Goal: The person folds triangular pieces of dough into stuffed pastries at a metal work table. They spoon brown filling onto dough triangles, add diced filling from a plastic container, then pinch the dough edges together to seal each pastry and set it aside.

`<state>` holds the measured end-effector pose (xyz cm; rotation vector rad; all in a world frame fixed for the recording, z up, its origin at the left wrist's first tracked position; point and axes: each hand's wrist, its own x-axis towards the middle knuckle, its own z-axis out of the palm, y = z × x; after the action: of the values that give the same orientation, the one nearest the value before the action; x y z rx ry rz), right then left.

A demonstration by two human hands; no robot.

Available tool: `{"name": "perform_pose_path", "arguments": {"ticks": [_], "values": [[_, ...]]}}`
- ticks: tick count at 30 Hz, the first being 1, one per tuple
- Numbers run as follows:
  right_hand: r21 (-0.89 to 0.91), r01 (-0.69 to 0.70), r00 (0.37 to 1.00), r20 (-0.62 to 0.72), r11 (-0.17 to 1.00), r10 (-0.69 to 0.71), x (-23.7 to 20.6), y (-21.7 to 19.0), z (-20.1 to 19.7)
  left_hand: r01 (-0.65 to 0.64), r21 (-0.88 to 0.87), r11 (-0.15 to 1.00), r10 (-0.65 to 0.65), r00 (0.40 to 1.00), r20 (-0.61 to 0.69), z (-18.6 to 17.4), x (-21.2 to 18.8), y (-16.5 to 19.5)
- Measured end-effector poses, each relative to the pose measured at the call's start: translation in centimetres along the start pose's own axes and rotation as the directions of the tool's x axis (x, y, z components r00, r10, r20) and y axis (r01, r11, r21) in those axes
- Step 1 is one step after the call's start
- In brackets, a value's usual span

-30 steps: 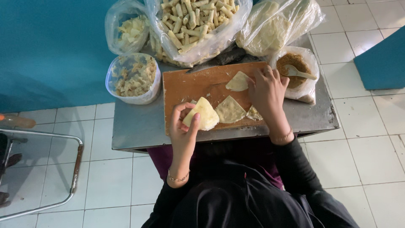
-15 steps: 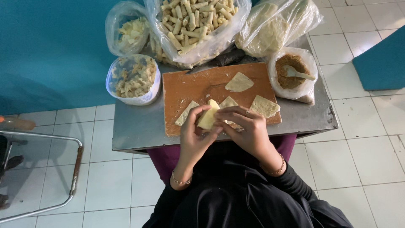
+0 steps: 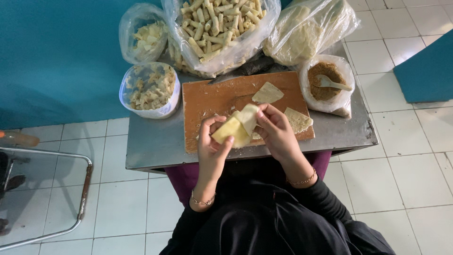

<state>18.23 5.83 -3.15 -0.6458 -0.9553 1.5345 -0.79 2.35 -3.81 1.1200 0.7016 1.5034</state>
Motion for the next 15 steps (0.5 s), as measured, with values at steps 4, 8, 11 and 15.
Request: {"name": "perform_pose_path", "arguments": {"ticks": [4, 8, 11, 15], "values": [[0.297, -0.086, 0.993, -0.051, 0.951, 0.106, 0.7, -0.9, -0.7, -0.038, -0.028, 0.999, 0.036, 0.998, -0.06, -1.4, 0.2, -0.5], [0.353, -0.029, 0.973, -0.205, 0.935, 0.108, 2.1, -2.3, -1.8, -0.065, -0.013, 0.998, 0.063, 0.986, -0.153, -4.3, 1.1, 0.4], [0.263, 0.06, 0.984, -0.176, 0.963, -0.013, 3.2, -3.1, -3.0, -0.041, 0.068, 0.997, 0.051, 0.987, -0.152, -7.9, 1.5, 2.5], [-0.187, 0.128, 0.978, -0.141, 0.974, -0.156, 5.8, -4.1, -4.0, 0.052, 0.274, 0.96, -0.035, 0.997, -0.068, -12.3, 1.4, 4.9]]}}
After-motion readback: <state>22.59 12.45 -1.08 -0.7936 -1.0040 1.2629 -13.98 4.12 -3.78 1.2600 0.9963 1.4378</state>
